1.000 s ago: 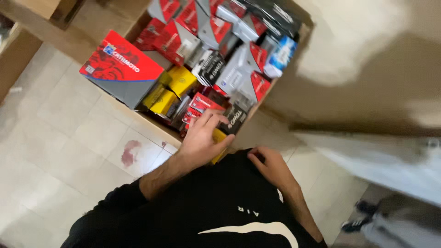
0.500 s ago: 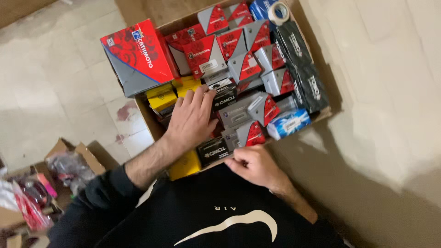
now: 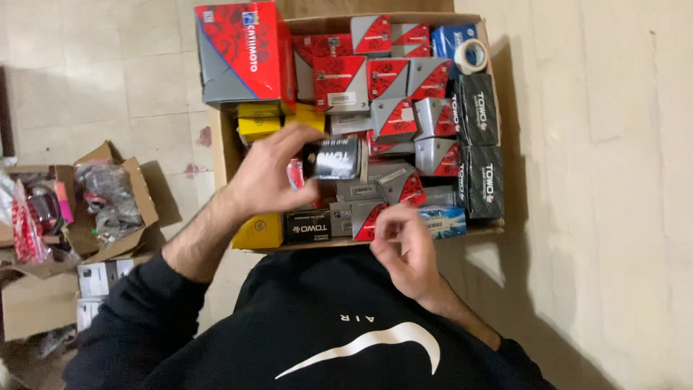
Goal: The person opens small boxes containing mechanical parts, removes the parts from plastic bags, and inspects them. They then place the parts back into the bags and boxes, and move the boxes to a nearby shelf.
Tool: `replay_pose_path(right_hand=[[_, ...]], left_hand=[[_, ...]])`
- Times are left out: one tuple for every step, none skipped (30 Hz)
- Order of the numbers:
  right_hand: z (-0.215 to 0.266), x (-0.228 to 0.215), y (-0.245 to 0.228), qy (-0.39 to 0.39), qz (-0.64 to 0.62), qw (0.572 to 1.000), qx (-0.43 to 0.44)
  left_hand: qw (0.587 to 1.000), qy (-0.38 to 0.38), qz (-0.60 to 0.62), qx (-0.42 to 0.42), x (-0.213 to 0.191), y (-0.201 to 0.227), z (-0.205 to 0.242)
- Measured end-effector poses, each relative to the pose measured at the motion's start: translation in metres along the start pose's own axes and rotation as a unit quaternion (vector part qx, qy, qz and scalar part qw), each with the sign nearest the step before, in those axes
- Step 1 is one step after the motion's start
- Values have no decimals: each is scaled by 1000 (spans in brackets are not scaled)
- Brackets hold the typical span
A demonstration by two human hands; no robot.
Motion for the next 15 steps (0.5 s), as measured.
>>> replay_pose_path(right_hand=[[2, 0, 2, -8, -3, 1000, -2], [5, -1, 6, 9, -7, 999, 47], [8, -3, 11, 24, -10, 995, 97], [0, -1, 5, 16, -12, 995, 99], [-7, 5, -1, -52, -87, 986, 132], [-12, 11, -7, -117, -160, 966, 165], [-14, 16, -9, -122, -161, 965, 167], [-15, 21, -10, -112, -210, 952, 192], [-16, 26, -11, -102, -258, 936, 217], [-17, 26, -10, -105, -257, 935, 219], [-18, 26, -8, -98, -252, 935, 228], [-19, 27, -7, -91, -246, 936, 235], [-20, 30, -8, -92, -245, 936, 236], [-23, 35, -10, -100, -251, 935, 230], [-25, 39, -13, -107, -258, 934, 224]], left_hand=[[1000, 7, -5, -3, -3, 10, 6], [993, 2, 114, -20, -4, 21, 13], [972, -2, 232, -35, -5, 31, 20], [972, 5, 230, -39, 3, 33, 31], [961, 1, 275, -42, 13, 34, 41], [946, -4, 320, -43, 23, 35, 50], [946, 1, 319, -47, 21, 44, 50], [953, 11, 298, -46, 19, 53, 49], [960, 21, 277, -45, 17, 62, 48], [959, 23, 278, -47, 15, 66, 48], [961, 43, 273, -22, 12, 70, 47], [962, 62, 267, 5, 7, 74, 45], [961, 64, 268, 3, 9, 75, 49], [975, 69, 211, 26, 9, 75, 51], [984, 74, 154, 49, 9, 76, 54]])
Point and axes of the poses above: each hand's wrist, its own z-axis away from the middle knuckle, its own x-axis out of the palm, y = z × x, the point moved 3 cm from there along -z, towards the middle knuckle, and after that the axes turned 8 degrees about y, right-handed, at the moved point
